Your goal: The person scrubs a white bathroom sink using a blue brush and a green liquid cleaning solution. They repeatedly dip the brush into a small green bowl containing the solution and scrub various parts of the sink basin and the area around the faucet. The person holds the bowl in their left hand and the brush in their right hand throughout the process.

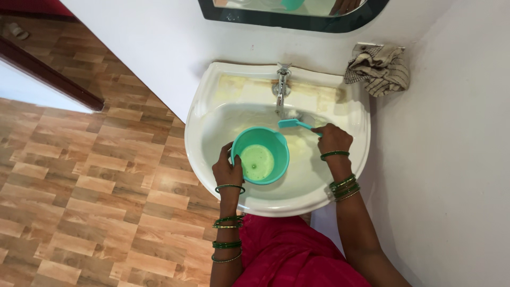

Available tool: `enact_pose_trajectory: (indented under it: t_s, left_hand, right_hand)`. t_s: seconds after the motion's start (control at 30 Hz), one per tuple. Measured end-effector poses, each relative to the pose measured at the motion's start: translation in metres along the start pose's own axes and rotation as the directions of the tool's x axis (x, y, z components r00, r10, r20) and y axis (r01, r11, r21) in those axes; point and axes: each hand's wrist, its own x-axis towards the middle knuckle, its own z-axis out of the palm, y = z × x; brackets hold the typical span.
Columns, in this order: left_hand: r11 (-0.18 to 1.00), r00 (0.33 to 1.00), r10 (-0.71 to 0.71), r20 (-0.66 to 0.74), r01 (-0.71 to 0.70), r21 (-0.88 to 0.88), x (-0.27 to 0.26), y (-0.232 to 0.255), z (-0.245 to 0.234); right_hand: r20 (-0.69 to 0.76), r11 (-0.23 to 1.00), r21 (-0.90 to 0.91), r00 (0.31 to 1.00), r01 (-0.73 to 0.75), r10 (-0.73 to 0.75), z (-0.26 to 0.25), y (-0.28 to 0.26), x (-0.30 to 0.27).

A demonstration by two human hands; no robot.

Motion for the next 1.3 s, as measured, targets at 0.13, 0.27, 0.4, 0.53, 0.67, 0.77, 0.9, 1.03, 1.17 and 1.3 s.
enact_pose_trajectory:
  t_s: [0.13, 0.27, 0.4, 0.53, 0.67, 0.77, 0.9, 1.03, 1.17, 1.3]
  left_hand:
    - [1.000, 1.000, -0.016, -0.010, 0.016, 0.001, 0.000, 0.002, -0.007]
    - [0.999, 0.999, -0.049, -0.023, 0.049, 0.007, 0.001, 0.001, -0.014]
    - [0.994, 0.994, -0.107, -0.034, 0.107, 0.011, 0.003, -0.002, -0.022]
    - [0.995, 0.993, -0.102, -0.066, 0.103, -0.002, 0.004, -0.009, -0.028]
    - [0.996, 0.993, -0.073, -0.092, 0.068, -0.062, 0.008, -0.018, -0.038]
    - [0.994, 0.994, -0.055, -0.090, 0.045, -0.104, 0.013, -0.022, -0.044]
    - [0.994, 0.999, -0.032, -0.039, 0.028, -0.104, 0.029, -0.025, -0.052]
    - [0.993, 1.000, -0.002, 0.007, 0.002, -0.117, 0.049, -0.029, -0.060]
    - [0.992, 0.998, 0.034, 0.061, -0.027, -0.121, 0.073, -0.031, -0.062]
    - [0.987, 0.987, 0.105, 0.125, -0.088, -0.133, 0.089, -0.031, -0.062]
  right_hand:
    - [0.014, 0.999, 0.014, 0.999, -0.044, 0.044, -0.001, -0.004, -0.013]
    - [0.019, 0.993, -0.004, 0.993, -0.119, 0.119, -0.021, 0.010, -0.030]
    - [0.014, 0.988, -0.018, 0.988, -0.150, 0.151, -0.023, 0.007, -0.041]
    - [-0.130, 0.999, 0.026, 0.991, 0.036, -0.032, -0.004, -0.021, -0.041]
    - [-0.161, 0.985, 0.086, 0.978, 0.148, -0.133, 0.017, -0.066, -0.027]
    - [-0.166, 0.977, 0.106, 0.972, 0.183, -0.164, 0.024, -0.083, -0.019]
    - [-0.176, 0.987, 0.121, 0.980, 0.110, -0.088, 0.018, -0.079, -0.023]
    - [-0.083, 0.997, 0.023, 0.993, -0.078, 0.080, -0.005, -0.052, -0.042]
    - [-0.080, 0.978, -0.034, 0.976, -0.206, 0.203, -0.028, -0.045, -0.059]
    - [-0.141, 0.947, -0.079, 0.944, -0.310, 0.297, -0.026, -0.062, -0.049]
